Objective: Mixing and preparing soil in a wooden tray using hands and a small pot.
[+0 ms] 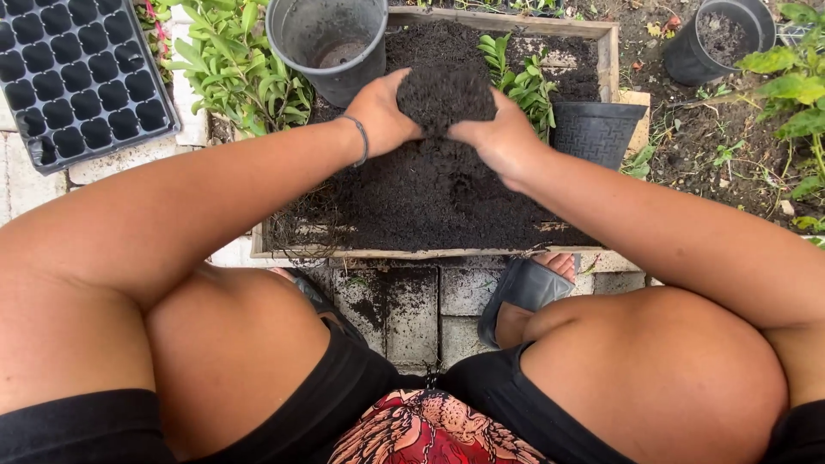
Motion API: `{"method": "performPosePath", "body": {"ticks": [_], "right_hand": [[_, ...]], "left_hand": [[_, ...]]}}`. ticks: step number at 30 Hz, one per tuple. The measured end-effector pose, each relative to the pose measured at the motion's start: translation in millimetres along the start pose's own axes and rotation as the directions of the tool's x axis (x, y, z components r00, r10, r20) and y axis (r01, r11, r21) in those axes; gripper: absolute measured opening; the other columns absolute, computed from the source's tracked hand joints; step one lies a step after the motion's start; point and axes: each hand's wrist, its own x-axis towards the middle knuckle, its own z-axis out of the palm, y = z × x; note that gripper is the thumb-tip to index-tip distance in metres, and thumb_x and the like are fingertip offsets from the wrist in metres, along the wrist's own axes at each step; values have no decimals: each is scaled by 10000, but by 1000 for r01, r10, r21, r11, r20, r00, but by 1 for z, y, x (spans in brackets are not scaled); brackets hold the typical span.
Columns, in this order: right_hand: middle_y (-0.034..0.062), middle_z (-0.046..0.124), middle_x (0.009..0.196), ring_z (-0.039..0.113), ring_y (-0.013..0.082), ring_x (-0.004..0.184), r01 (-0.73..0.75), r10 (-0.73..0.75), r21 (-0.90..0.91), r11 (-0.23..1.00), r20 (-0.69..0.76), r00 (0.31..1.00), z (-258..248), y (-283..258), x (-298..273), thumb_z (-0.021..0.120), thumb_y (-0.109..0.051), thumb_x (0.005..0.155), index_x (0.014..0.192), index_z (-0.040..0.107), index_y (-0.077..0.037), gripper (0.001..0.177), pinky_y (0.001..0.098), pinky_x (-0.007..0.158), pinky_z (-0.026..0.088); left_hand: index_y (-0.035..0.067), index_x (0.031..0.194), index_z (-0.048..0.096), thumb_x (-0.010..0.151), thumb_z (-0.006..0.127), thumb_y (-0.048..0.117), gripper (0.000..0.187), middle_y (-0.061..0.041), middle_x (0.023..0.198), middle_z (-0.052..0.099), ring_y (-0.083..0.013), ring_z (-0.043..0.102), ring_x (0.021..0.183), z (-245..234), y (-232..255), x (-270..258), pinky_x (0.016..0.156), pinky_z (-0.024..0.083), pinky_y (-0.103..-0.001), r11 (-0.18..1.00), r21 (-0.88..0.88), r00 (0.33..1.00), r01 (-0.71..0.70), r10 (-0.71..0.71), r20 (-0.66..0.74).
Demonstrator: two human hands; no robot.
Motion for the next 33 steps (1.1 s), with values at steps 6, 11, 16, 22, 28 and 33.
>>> {"method": "performPosePath", "body": {"ticks": [6, 11, 16, 22, 28, 33], "right_hand": [[88, 708, 1234, 715, 229, 1134, 225, -242, -182, 957, -75, 967, -26, -2, 6, 778, 1, 778, 1374, 523, -70, 652, 365, 1015, 606], [202, 277, 1648, 299, 362, 1506, 289, -331, -325, 900, -81, 940, -41, 10, 18, 837, -316, 875, 1587, 222, -36, 982, 470, 1195, 278], [201, 341, 1615, 302, 374, 1491, 348, -407, -406, 845, -68, 911, -38, -8, -2, 796, -317, 945, 1536, 328, -30, 806, 487, 1189, 278], [64, 666, 1233, 656, 197, 1066, 462, -499, -346, 817, -22, 866, -38, 7, 21, 791, -150, 808, 1359, 557, -68, 604, 318, 866, 542], [-8, 599, 1427, 533, 234, 1333, 313, -303, -387, 867, 89, 949, -27, -24, 13, 441, -618, 921, 1335, 549, -274, 549, 429, 1058, 372], [188, 86, 1675, 145, 445, 1510, 220, -106, -619, 754, 215, 971, 1, -40, 26, 179, -756, 825, 1622, 199, -265, 936, 686, 1183, 179]], "left_hand": [[110, 1286, 579, 777, 767, 14, 551, -63, 1166, 712, -173, 682, 1070, -12, 6, -1, 991, 557, -296, 972, -8, 971, -234, 234, -50], [139, 1371, 539, 757, 770, 74, 659, -73, 1248, 655, -229, 687, 1107, -23, 22, -23, 933, 606, -342, 949, -3, 949, -315, 315, -27], [167, 1359, 577, 853, 721, 55, 538, -59, 1350, 642, -209, 655, 1196, -22, 12, -15, 1002, 551, -334, 925, 58, 920, -375, 379, -99], [200, 1140, 641, 732, 814, 46, 469, 39, 1090, 726, -107, 702, 1018, -20, 14, -19, 934, 586, -250, 951, -29, 952, -306, 306, -11], [292, 1625, -183, 679, 907, 586, 1473, -218, 1678, 80, -442, 145, 1533, -27, 61, -73, 1207, 274, -596, 786, 598, 929, 155, -321, 182], [334, 1563, -312, 647, 985, 523, 1599, -171, 1725, -176, -401, -51, 1590, 9, 16, -59, 1229, 183, -596, 709, 663, 898, 240, -422, 127]]}}
